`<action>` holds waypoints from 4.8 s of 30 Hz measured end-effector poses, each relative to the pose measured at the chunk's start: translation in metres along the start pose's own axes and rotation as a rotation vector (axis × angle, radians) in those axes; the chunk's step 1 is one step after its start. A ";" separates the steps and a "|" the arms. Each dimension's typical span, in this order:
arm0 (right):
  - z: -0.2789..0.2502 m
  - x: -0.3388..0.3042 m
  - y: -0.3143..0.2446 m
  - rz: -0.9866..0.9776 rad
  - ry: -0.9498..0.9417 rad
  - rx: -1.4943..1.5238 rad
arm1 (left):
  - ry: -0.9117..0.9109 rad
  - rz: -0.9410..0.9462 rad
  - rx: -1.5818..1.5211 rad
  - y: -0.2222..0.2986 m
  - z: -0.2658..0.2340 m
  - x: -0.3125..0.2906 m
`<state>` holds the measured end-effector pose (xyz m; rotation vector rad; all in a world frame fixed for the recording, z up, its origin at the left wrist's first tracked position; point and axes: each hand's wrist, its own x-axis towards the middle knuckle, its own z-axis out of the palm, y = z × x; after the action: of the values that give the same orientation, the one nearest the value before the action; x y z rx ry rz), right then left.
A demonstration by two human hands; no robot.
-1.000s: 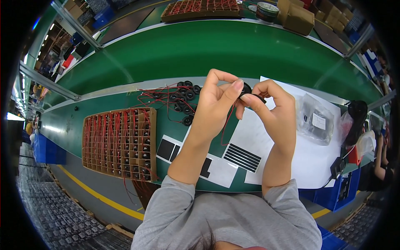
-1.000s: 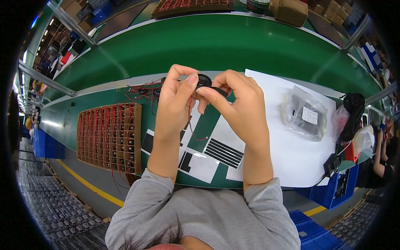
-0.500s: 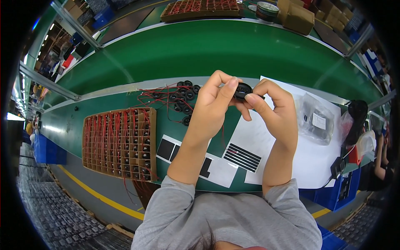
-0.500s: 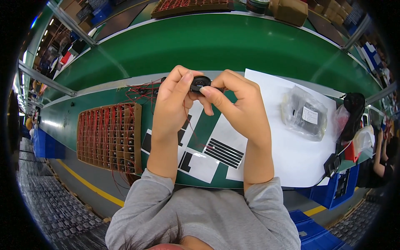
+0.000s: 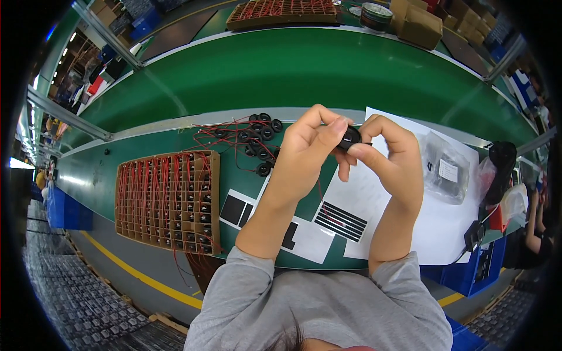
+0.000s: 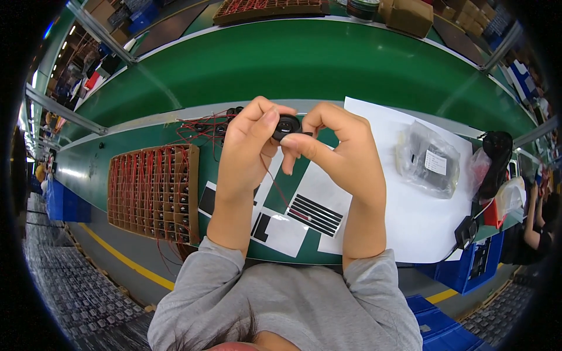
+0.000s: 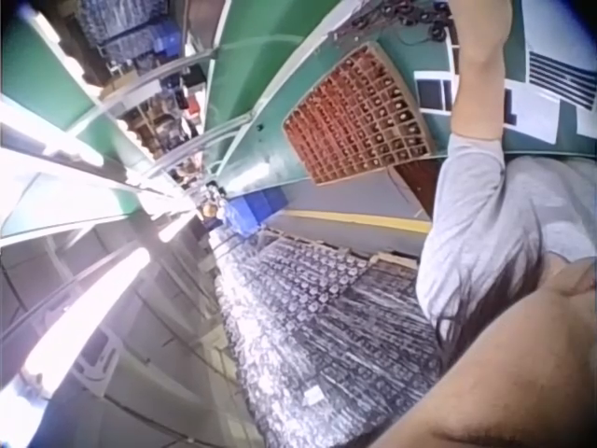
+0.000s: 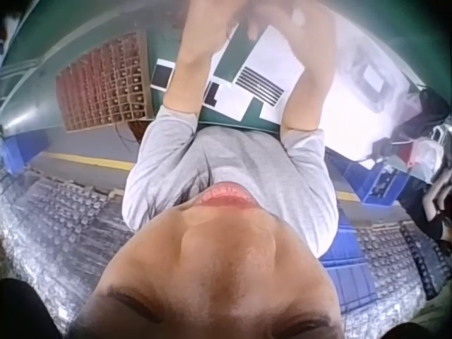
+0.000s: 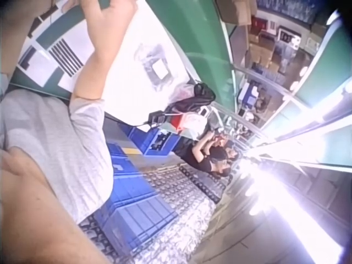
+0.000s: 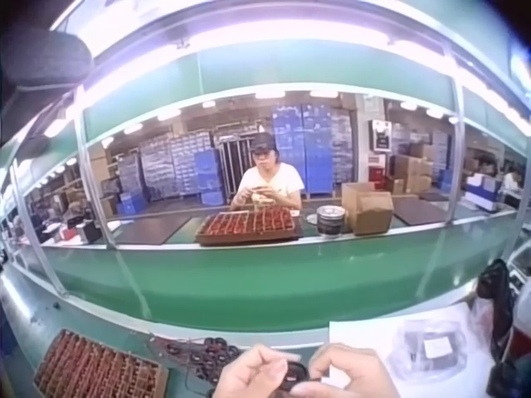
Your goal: Assemble small electronic components with wires onto adhesive strips at a factory workbench.
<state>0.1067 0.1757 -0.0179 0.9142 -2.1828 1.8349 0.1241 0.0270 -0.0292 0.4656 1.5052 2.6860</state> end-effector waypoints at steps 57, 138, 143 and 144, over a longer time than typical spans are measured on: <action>0.013 0.002 0.003 -0.229 -0.014 0.164 | -0.274 -0.050 -0.223 -0.005 -0.002 0.001; 0.024 0.002 -0.007 -0.285 0.025 -0.335 | 0.146 0.057 0.128 0.001 0.003 -0.001; 0.016 -0.001 -0.002 -0.287 0.002 -0.375 | 0.113 0.021 0.125 -0.004 0.002 -0.001; 0.014 -0.001 0.000 -0.272 -0.009 -0.363 | 0.109 0.016 0.111 -0.005 0.003 0.001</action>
<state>0.1112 0.1628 -0.0213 1.0714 -2.1671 1.2636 0.1237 0.0324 -0.0321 0.3410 1.6920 2.6907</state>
